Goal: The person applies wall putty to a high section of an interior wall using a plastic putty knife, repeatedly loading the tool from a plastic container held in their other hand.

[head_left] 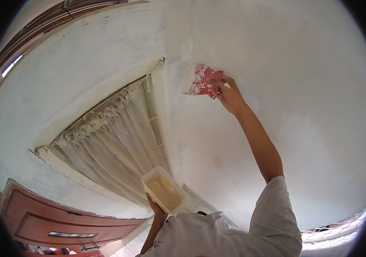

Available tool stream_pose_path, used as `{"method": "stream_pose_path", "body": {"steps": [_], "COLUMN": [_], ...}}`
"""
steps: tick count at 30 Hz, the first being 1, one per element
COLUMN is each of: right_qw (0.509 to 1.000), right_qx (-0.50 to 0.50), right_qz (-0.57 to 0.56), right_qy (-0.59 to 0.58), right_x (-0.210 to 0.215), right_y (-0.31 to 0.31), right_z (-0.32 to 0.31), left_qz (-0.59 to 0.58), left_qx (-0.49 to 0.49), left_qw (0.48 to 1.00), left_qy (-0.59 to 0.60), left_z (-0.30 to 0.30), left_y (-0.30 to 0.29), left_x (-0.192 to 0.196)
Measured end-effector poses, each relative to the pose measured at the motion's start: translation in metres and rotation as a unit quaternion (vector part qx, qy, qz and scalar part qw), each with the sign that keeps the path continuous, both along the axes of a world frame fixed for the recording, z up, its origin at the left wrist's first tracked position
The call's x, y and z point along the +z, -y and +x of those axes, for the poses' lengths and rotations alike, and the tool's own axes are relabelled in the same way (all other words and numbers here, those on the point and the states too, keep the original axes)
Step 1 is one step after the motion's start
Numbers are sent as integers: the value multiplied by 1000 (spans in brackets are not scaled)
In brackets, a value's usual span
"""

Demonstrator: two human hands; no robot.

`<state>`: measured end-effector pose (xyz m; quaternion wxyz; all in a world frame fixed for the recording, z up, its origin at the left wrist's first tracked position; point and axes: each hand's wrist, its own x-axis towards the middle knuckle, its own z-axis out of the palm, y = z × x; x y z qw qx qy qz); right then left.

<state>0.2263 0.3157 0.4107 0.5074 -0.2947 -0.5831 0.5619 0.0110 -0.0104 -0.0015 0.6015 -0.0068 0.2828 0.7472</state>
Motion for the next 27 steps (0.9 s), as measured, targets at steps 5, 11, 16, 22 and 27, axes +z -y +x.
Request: {"method": "stream_pose_path", "body": {"steps": [5,11,16,22,27], "right_qw": [991,763,684,705,721], "right_qx": [-26,-316,-284,-195,-72], "right_qz": [126,562,649,603,560], "right_qy": [-26,40,172,319,401], "right_x": [29,134,156,82,89], "right_y": [-8,-20,-55,-43,-18], "right_z": [2,-38,-82,-99,-45], "left_qz": [5,-12,-8,8,-11], "left_qx": [11,40,29,24,8], "left_qw": [1000,998,999,998,999], "left_qy": [-9,-48,-31,-52,-45], "left_z": [-3,-12,-11,-8,-5], "left_y": [7,17,15,16,12], "left_x": [2,-4,-7,-1,9]}}
